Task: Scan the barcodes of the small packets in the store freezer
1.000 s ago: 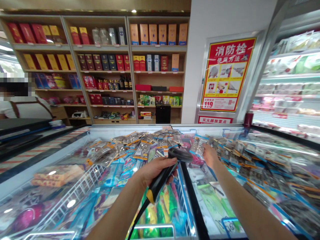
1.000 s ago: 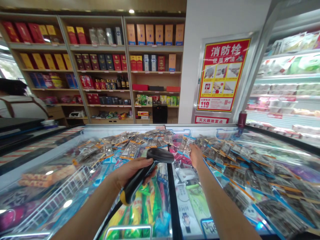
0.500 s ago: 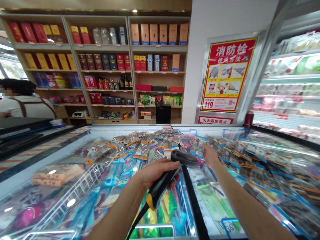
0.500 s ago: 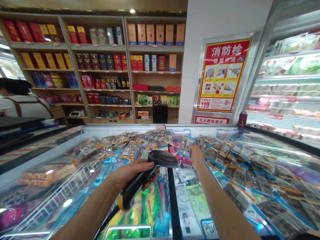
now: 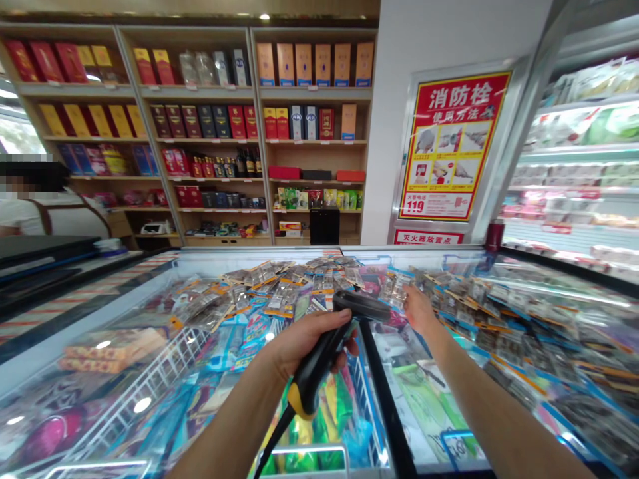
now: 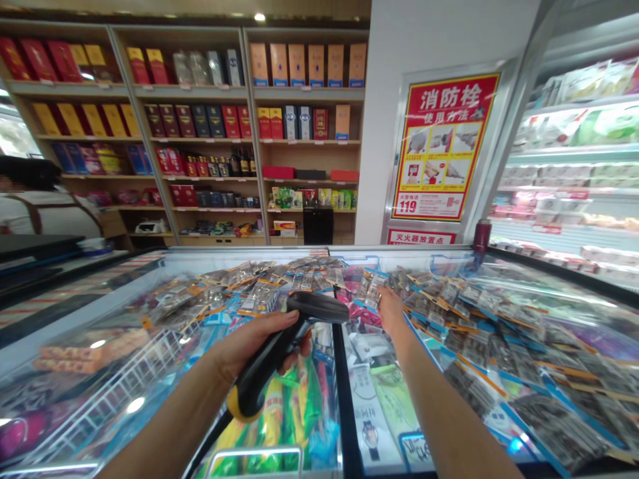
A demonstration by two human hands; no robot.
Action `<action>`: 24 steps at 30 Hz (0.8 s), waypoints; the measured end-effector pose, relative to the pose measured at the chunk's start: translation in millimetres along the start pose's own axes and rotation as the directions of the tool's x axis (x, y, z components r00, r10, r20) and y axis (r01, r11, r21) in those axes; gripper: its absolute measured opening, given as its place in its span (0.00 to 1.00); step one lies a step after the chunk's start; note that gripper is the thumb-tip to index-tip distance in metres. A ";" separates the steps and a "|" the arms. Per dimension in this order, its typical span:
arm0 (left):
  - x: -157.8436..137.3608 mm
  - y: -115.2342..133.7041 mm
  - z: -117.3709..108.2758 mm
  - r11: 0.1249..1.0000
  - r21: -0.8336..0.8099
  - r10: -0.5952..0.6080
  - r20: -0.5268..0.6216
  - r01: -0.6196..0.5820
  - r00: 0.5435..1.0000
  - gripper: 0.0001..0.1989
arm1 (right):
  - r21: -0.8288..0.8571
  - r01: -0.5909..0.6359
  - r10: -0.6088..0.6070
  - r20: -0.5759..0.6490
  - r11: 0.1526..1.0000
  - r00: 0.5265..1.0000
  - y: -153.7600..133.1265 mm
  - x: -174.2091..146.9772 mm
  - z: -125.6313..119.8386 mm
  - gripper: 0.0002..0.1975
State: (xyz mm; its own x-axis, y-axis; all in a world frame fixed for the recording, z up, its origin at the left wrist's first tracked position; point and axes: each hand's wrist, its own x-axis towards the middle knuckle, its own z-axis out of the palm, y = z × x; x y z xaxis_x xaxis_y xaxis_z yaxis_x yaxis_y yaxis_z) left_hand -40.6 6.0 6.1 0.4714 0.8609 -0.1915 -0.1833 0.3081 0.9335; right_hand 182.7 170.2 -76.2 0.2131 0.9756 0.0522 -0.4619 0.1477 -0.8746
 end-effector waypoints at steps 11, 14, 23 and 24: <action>2.6 0.6 -1.0 0.999 0.043 -0.003 -0.031 0.004 1.000 0.21 | 0.041 -0.069 0.068 0.018 0.997 0.998 5.1 8.8 -6.1 0.06; 3.6 -0.2 -0.9 0.998 0.055 0.011 -0.058 -0.008 0.998 0.20 | 0.029 -0.085 0.084 0.014 0.996 0.996 4.8 9.3 -6.4 0.05; 6.1 -1.8 0.8 0.994 0.083 0.075 -0.097 -0.067 0.992 0.20 | 0.033 -0.076 0.076 0.026 0.997 0.997 2.5 6.1 -4.1 0.05; 6.5 -2.0 0.9 0.993 0.087 0.085 -0.101 -0.077 0.991 0.20 | 0.022 -0.045 0.044 0.025 0.999 0.999 3.7 7.3 -4.2 0.05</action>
State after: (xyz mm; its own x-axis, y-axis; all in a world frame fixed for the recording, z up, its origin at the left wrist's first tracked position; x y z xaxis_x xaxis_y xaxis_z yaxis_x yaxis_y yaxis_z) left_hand -36.4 10.6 3.3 0.3645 0.9205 -0.1409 -0.1429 0.2048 0.9683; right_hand 186.2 177.2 -81.2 0.1709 0.9850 0.0252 -0.4901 0.1072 -0.8650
